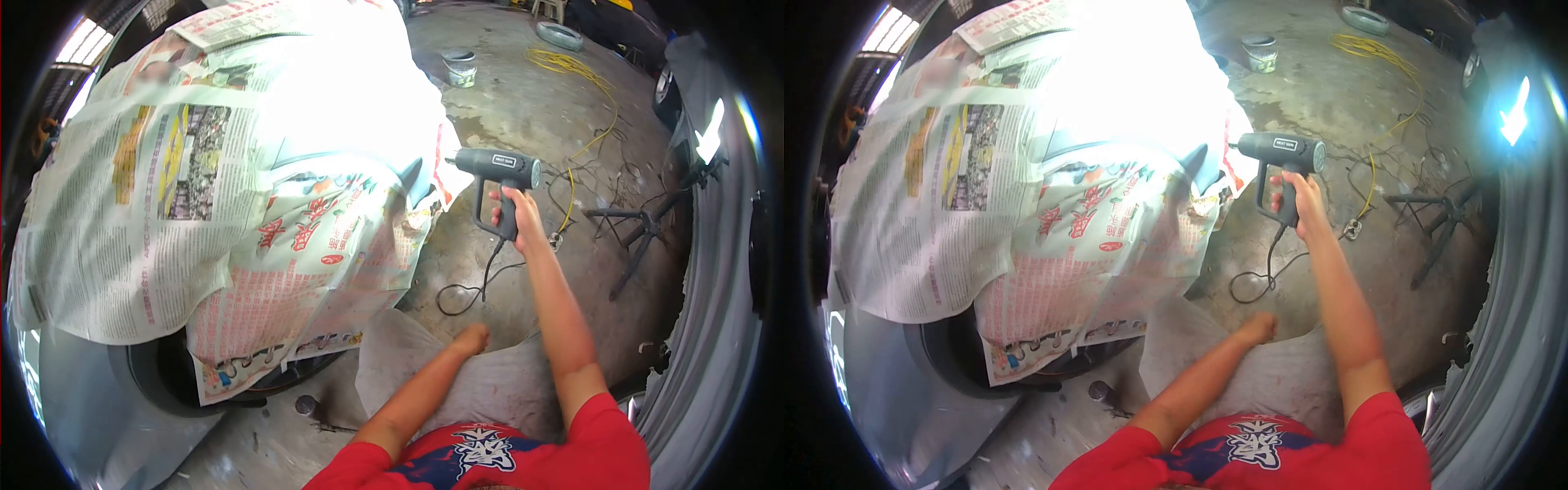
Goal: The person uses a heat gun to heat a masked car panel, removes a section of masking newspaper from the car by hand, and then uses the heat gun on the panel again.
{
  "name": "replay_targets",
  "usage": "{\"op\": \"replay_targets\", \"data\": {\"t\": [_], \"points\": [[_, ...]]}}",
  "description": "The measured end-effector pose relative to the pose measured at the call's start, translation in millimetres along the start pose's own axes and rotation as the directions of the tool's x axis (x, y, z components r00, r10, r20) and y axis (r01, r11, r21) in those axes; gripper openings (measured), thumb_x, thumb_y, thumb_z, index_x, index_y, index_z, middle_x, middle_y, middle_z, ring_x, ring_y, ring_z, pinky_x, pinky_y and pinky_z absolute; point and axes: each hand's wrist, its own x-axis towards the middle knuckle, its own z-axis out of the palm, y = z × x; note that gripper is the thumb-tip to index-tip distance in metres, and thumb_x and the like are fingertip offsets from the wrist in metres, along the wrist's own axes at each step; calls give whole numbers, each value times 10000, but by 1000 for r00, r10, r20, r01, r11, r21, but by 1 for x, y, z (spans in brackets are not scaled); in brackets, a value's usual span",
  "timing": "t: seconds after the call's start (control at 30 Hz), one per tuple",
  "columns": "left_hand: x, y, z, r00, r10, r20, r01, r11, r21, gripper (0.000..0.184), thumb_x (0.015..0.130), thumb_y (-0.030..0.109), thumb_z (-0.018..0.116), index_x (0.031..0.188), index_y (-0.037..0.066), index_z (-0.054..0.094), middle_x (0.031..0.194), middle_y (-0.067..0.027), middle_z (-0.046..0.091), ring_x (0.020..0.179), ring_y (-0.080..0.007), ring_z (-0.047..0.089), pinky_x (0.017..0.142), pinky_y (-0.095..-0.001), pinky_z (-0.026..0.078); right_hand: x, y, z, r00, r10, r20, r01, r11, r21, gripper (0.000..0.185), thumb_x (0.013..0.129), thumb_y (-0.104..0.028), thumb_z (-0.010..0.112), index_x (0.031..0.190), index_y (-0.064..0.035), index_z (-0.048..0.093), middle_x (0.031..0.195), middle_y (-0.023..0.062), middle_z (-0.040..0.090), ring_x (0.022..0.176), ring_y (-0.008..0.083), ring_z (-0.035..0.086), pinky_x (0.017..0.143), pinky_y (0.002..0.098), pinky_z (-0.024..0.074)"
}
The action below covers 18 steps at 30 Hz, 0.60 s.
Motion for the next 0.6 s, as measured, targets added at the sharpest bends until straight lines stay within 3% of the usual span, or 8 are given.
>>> {"op": "replay_targets", "data": {"t": [0.3,0.4,0.53,0.6], "points": [[-11,5,-9,999,-54,-6,53,998,-35,149,817,81,629,921,72,735,913,-207,719,891,-369,702,792,-436,542,75,-108,30,977,-206,63,214,953,-212,263,935,-219,644,1113,-40,570,995,100,680,706,176,664,589,330,580],[-6,-16,4,997,-33,-63,32,999,-21,182,879,146,606,975,85,748,968,-214,719,951,-385,699,830,-452,543,89,-138,44,976,-211,60,220,948,-232,263,940,-229,643,1105,-35,580,985,97,682,741,180,673,624,330,592],[-27,10,-13,990,-114,-89,118,992,48,267,956,259,550,1063,96,733,1077,-224,703,1037,-403,674,886,-483,530,102,-153,55,967,-247,64,255,936,-241,267,950,-230,645,1124,-45,562,1026,98,698,709,155,650,584,305,569],[-31,9,-12,987,-113,-117,121,991,61,309,977,306,529,1121,102,712,1126,-223,693,1064,-415,659,906,-500,520,102,-153,57,959,-266,94,281,932,-227,277,943,-236,644,1110,-28,569,1033,109,680,747,174,662,624,322,585]]}}
